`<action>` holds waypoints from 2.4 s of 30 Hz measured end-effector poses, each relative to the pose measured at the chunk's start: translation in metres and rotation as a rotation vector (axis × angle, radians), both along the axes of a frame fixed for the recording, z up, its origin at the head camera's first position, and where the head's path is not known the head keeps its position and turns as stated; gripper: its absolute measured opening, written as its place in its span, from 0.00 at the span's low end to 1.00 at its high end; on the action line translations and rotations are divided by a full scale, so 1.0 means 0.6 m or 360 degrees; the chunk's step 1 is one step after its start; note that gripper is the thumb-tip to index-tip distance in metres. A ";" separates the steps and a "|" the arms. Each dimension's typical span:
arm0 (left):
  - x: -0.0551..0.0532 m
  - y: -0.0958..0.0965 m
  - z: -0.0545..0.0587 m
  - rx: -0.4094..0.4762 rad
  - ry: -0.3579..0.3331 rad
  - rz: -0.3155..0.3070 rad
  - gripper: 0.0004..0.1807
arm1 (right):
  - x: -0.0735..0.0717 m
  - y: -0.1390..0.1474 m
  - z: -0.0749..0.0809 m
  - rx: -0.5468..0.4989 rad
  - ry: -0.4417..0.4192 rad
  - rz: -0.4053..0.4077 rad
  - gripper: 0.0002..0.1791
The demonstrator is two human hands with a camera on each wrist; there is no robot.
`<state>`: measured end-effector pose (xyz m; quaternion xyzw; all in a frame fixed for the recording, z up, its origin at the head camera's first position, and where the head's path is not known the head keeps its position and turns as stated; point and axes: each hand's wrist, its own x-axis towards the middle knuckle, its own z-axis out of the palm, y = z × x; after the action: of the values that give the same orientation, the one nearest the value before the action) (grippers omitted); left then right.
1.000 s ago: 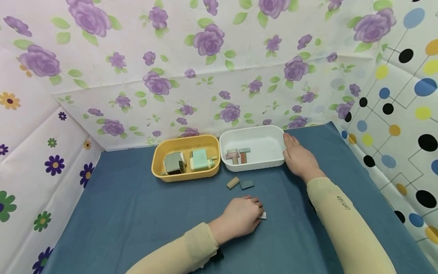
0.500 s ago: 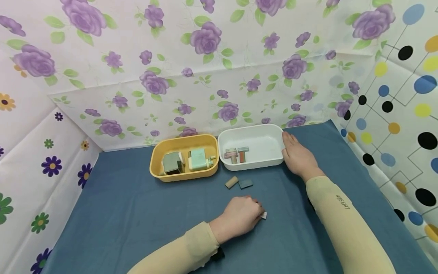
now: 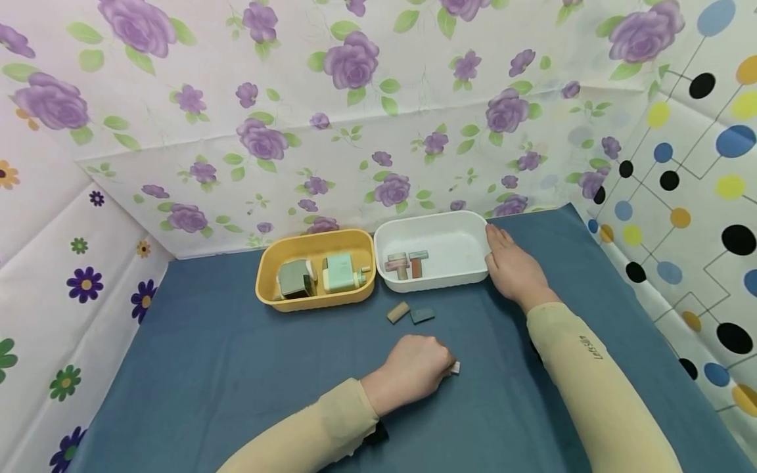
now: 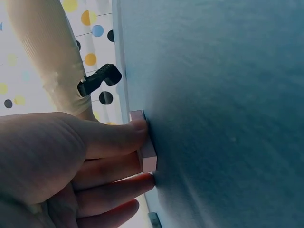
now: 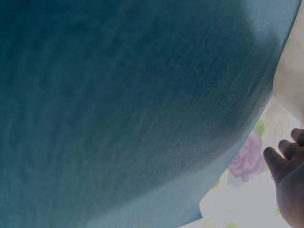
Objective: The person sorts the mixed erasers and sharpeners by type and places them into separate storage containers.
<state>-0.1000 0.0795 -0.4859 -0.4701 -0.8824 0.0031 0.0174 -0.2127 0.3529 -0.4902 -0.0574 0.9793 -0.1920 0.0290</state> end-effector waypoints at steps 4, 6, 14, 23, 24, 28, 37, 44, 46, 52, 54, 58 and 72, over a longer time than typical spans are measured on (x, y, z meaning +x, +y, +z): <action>-0.003 0.003 0.002 -0.0018 0.0002 -0.0018 0.18 | 0.002 0.001 0.001 -0.0011 0.0006 -0.0001 0.35; -0.005 0.003 0.003 -0.0004 -0.0016 -0.0031 0.19 | 0.003 0.002 0.000 -0.0015 0.0007 -0.0005 0.35; -0.025 -0.005 0.013 0.0119 -0.0179 -0.0010 0.06 | 0.003 0.002 -0.004 -0.0007 0.0017 0.0004 0.35; -0.051 -0.018 0.037 0.0415 -0.0204 0.0022 0.11 | -0.001 0.000 -0.004 0.0024 0.0014 -0.0007 0.35; -0.053 -0.020 0.040 0.0450 -0.0195 0.0021 0.11 | -0.001 0.000 -0.005 0.0023 0.0020 -0.0010 0.35; -0.061 -0.027 0.047 0.0573 -0.0162 0.0065 0.11 | 0.000 0.002 -0.005 0.0027 0.0036 -0.0016 0.36; -0.082 -0.050 0.060 0.0787 -0.0098 0.0222 0.11 | 0.000 0.002 -0.002 0.0028 0.0014 -0.0003 0.36; -0.097 -0.066 0.063 0.0876 -0.0080 0.0314 0.12 | -0.001 0.003 0.000 0.0033 -0.0014 0.0031 0.35; -0.098 -0.069 0.063 0.0908 -0.0124 0.0326 0.12 | -0.001 0.002 0.000 0.0036 -0.0017 0.0034 0.35; -0.099 -0.072 0.063 0.0946 -0.0152 0.0318 0.12 | 0.000 0.000 0.004 0.0053 -0.0018 0.0036 0.35; -0.099 -0.073 0.063 0.0949 -0.0152 0.0328 0.13 | 0.000 0.000 0.005 0.0057 -0.0019 0.0036 0.35; -0.099 -0.076 0.061 0.0948 -0.0196 0.0346 0.13 | 0.000 -0.001 0.005 0.0062 -0.0025 0.0039 0.35; -0.104 -0.082 0.061 0.1022 -0.0359 0.0332 0.14 | 0.001 0.005 0.003 0.0039 -0.0034 0.0051 0.35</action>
<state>-0.1626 0.0305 -0.4494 -0.3453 -0.8780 -0.3247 0.0664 -0.2119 0.3561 -0.4883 -0.0705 0.9801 -0.1802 0.0432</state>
